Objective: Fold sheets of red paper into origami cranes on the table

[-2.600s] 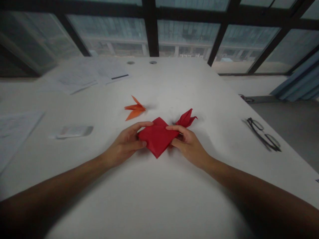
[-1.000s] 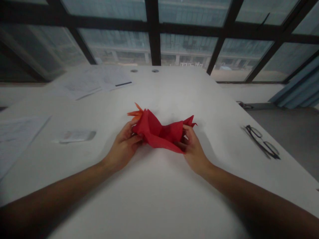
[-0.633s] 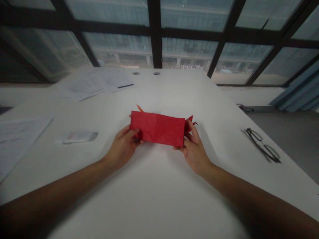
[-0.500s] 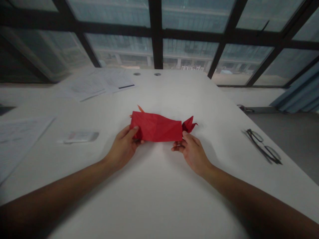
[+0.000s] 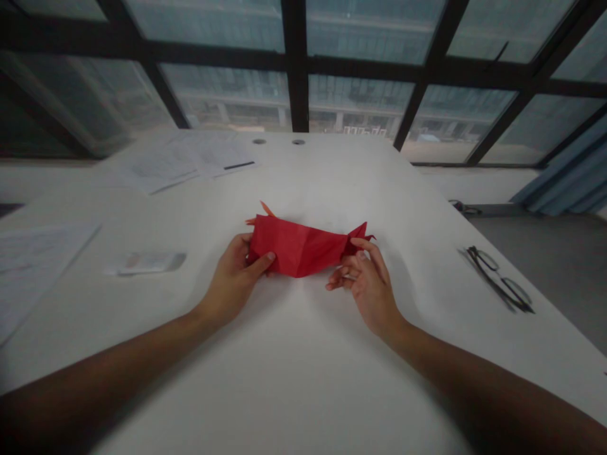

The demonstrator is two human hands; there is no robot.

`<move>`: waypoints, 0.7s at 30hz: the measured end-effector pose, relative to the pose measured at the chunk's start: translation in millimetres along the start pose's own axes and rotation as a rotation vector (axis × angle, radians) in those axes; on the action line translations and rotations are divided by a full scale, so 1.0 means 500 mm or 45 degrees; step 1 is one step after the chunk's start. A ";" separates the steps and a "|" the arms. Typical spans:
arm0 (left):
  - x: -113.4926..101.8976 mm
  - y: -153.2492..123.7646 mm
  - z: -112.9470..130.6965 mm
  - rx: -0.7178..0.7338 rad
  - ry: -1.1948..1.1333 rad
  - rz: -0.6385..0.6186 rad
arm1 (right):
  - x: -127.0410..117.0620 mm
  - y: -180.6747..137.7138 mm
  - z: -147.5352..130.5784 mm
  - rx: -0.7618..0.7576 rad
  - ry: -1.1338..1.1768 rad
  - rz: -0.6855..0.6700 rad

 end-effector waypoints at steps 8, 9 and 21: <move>0.000 0.003 0.003 -0.072 -0.142 -0.097 | -0.009 -0.013 0.018 -0.003 -0.716 -0.196; 0.000 0.003 0.005 -0.075 -0.156 -0.115 | -0.009 -0.017 0.018 -0.023 -0.845 -0.223; 0.014 -0.033 0.018 0.104 0.995 -0.135 | 0.005 -0.038 0.004 -0.488 -1.382 -0.237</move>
Point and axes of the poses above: each hand's wrist, its own y-axis towards the middle knuckle, its own x-axis out of the palm, z = x × y, the point moved 1 cm from there along y, towards the middle knuckle, and after that the axes turned 11 degrees about -z, right-handed, at the moved point
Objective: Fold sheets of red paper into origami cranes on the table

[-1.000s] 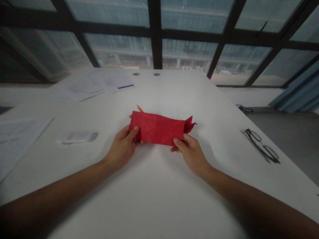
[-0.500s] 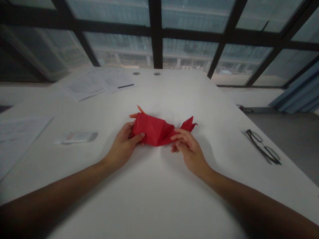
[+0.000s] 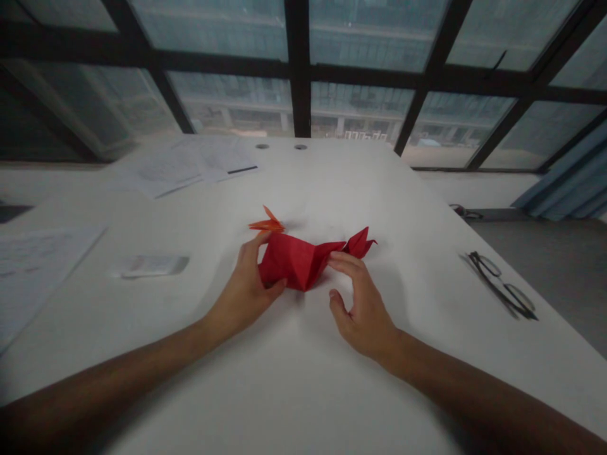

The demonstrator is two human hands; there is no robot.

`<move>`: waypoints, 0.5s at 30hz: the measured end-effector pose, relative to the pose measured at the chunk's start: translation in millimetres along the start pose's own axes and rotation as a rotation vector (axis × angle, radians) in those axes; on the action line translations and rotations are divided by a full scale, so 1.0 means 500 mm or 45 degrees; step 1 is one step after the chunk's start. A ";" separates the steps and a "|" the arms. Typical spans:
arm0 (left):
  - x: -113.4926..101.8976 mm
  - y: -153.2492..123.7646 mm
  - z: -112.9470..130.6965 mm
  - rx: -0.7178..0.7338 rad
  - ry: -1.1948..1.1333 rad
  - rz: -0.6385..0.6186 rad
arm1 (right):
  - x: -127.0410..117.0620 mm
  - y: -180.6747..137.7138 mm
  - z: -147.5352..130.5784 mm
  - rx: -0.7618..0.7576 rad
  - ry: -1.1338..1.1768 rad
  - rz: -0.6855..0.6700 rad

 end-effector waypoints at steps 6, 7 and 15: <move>-0.001 -0.023 0.020 0.158 0.704 0.068 | 0.004 0.008 0.000 0.046 -0.372 -0.465; -0.003 -0.026 0.023 0.202 0.789 0.103 | 0.006 0.009 0.002 0.036 -0.412 -0.502; 0.011 -0.022 0.007 0.465 0.814 -0.395 | 0.012 0.010 0.001 0.010 -0.470 -0.532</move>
Point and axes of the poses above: each hand's wrist, its own y-axis towards the middle knuckle, its own x-axis out of the palm, z = x × y, the point moved 1 cm from there along y, towards the middle knuckle, and after that the axes turned 11 degrees about -z, right-handed, at the moved point
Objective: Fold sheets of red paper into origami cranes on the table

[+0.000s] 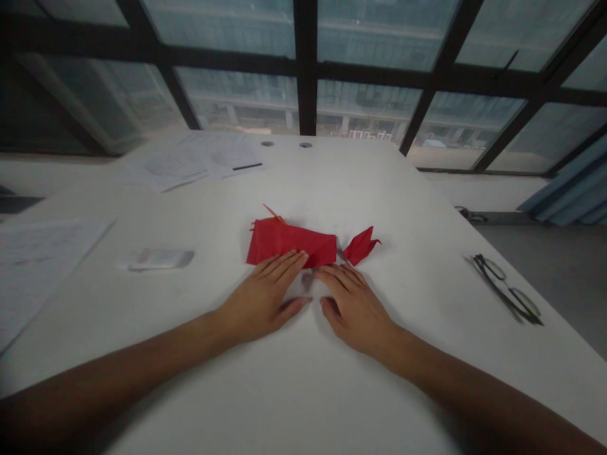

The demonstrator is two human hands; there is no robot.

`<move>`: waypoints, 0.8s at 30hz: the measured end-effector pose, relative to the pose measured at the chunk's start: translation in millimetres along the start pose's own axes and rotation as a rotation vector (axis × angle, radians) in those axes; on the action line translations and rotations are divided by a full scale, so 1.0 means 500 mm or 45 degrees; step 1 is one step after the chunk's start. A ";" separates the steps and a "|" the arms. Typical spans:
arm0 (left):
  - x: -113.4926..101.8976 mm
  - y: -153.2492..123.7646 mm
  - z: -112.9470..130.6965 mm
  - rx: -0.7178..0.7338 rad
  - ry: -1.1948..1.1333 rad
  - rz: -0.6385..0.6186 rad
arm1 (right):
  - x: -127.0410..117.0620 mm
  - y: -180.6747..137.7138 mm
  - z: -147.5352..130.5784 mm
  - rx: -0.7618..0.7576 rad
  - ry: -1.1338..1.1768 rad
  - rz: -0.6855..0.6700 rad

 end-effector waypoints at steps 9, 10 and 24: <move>-0.017 -0.012 0.030 0.134 -0.192 -0.125 | -0.009 -0.003 0.010 0.134 0.156 0.243; -0.019 -0.012 0.034 0.174 -0.232 -0.137 | -0.008 -0.005 0.010 0.129 0.179 0.264; -0.008 0.009 -0.011 -0.047 -0.800 0.100 | -0.006 -0.013 -0.021 -0.228 -0.206 0.002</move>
Point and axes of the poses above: each hand's wrist, its own y-axis towards the middle knuckle, its own x-axis out of the palm, z = x × y, the point moved 1 cm from there along y, towards the middle knuckle, and after that the axes turned 11 degrees about -z, right-handed, at the moved point
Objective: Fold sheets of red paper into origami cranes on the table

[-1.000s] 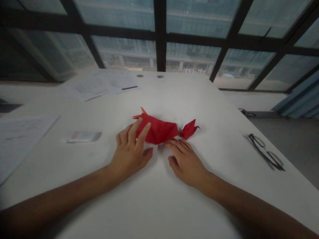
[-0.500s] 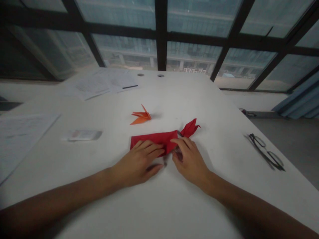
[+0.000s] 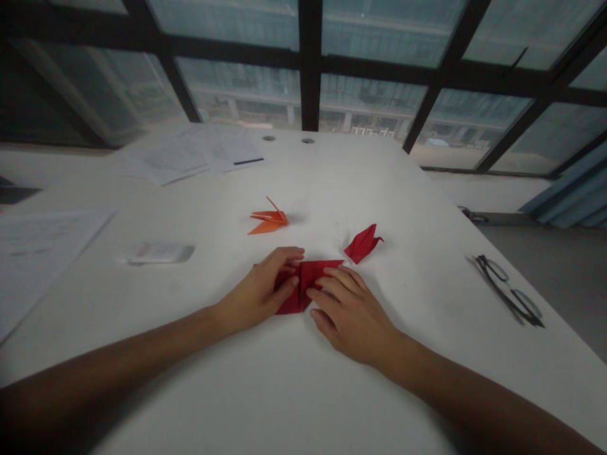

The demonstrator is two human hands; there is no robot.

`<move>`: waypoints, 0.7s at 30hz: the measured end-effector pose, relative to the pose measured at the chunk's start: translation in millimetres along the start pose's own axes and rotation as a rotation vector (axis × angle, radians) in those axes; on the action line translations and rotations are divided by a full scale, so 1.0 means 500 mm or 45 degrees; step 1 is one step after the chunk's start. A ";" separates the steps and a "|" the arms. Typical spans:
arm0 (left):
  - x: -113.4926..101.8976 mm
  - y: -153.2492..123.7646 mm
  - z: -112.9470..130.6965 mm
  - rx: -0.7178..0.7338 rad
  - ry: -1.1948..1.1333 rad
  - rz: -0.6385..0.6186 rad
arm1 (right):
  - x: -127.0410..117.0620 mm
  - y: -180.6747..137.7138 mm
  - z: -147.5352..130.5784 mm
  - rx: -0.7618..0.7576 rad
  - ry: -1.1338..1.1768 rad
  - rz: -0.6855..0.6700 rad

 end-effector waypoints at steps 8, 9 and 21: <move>0.001 -0.010 0.011 0.033 0.557 -0.191 | 0.002 -0.002 -0.006 0.003 0.029 -0.042; 0.002 -0.011 0.009 0.024 0.580 -0.194 | 0.003 -0.002 -0.006 0.009 0.036 -0.045; -0.051 0.004 -0.020 0.132 0.569 -0.263 | 0.001 0.001 0.002 0.058 0.135 -0.030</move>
Point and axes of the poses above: each hand's wrist, its own y-axis towards the middle knuckle, its own x-axis out of the palm, z = x × y, the point moved 1 cm from there along y, towards the middle knuckle, and after that the axes turned 11 degrees about -z, right-handed, at the moved point
